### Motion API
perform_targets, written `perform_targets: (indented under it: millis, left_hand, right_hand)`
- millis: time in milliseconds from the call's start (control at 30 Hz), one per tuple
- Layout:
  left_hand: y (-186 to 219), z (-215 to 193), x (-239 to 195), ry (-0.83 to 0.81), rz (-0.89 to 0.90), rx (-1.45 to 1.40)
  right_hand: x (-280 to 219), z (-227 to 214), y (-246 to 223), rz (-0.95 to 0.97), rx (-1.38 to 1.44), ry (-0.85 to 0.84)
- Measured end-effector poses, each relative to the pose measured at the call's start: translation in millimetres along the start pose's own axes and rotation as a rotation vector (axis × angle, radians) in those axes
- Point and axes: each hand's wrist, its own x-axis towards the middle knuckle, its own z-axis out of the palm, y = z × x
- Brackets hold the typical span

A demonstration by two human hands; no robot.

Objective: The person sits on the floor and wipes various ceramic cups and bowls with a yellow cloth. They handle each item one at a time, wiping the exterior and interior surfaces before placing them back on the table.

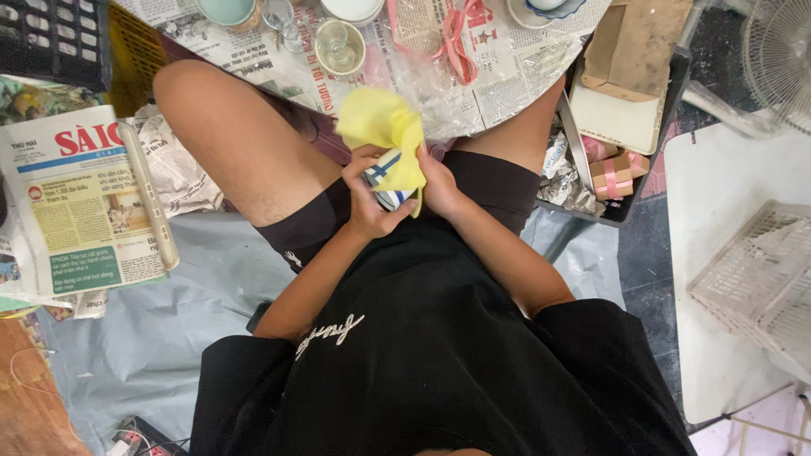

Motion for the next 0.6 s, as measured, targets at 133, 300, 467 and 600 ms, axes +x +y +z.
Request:
perform_targets:
  millis: [133, 300, 467, 600]
  left_hand:
    - [6, 2, 10, 0.145, -0.036, -0.041]
    - [20, 6, 32, 0.165, -0.089, -0.037]
    - [36, 8, 76, -0.020, 0.053, 0.258]
    - [46, 20, 116, -0.252, 0.057, 0.268]
  right_hand:
    - [-9, 17, 0, -0.113, -0.118, -0.112]
    - [-23, 45, -46, -0.253, -0.345, -0.105]
    - [-33, 40, -70, -0.251, -0.060, 0.050]
    - [-39, 20, -72, -0.261, -0.055, 0.315]
